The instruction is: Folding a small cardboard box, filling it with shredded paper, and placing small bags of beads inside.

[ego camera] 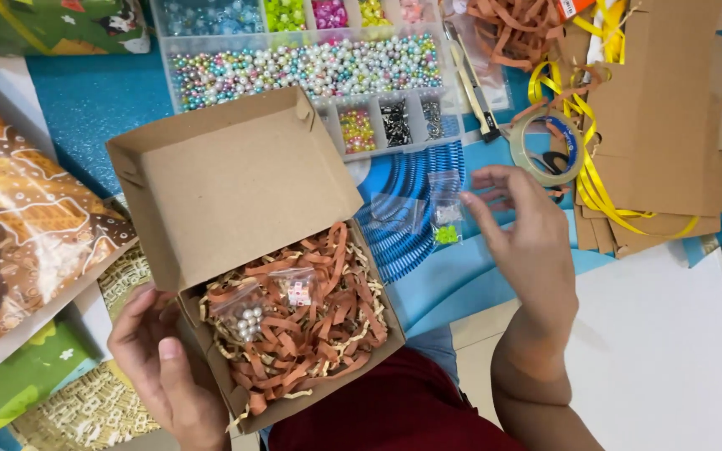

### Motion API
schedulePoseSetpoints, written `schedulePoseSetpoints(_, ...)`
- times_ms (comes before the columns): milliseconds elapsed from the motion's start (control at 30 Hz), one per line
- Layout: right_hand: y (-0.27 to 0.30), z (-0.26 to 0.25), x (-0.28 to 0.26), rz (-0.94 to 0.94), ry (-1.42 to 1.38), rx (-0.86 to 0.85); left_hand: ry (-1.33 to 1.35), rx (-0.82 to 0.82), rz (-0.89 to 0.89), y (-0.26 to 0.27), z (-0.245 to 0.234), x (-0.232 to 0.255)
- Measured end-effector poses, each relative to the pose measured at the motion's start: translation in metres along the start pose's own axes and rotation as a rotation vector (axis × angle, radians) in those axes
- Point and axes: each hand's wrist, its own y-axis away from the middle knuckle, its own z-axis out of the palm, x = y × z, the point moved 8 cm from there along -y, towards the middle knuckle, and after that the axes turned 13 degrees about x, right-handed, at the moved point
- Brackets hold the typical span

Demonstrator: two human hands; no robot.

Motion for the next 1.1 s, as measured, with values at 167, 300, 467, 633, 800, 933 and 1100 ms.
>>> schedulePoseSetpoints(167, 0.008, 0.030, 0.059, 0.260, 0.024, -0.168, -0.047, -0.007, 0.035, 0.001, 0.001, 0.001)
schedulePoseSetpoints(300, 0.007, 0.049, 0.071, 0.178, 0.003, -0.166, -0.018, -0.012, 0.059, -0.001, -0.001, -0.003)
schedulePoseSetpoints(467, 0.006, 0.049, 0.071, 0.211, -0.045, -0.191, -0.059, -0.025, 0.045, -0.001, 0.002, -0.001)
schedulePoseSetpoints(633, 0.006, 0.039, 0.070, 0.182, -0.066, -0.113, -0.061, -0.035, 0.071, -0.001, 0.005, 0.002)
schedulePoseSetpoints(800, 0.004, 0.009, 0.035, 0.120, -0.027, 0.045, -0.063, -0.044, 0.084, -0.002, 0.004, 0.004)
schedulePoseSetpoints(933, 0.008, -0.010, -0.012, 0.099, -0.203, 0.122, -0.073, -0.068, 0.114, -0.003, 0.005, 0.005)
schedulePoseSetpoints(1100, 0.012, 0.016, -0.082, -0.020, -0.502, -0.160, -0.030, -0.050, 0.115, -0.002, 0.002, 0.005)
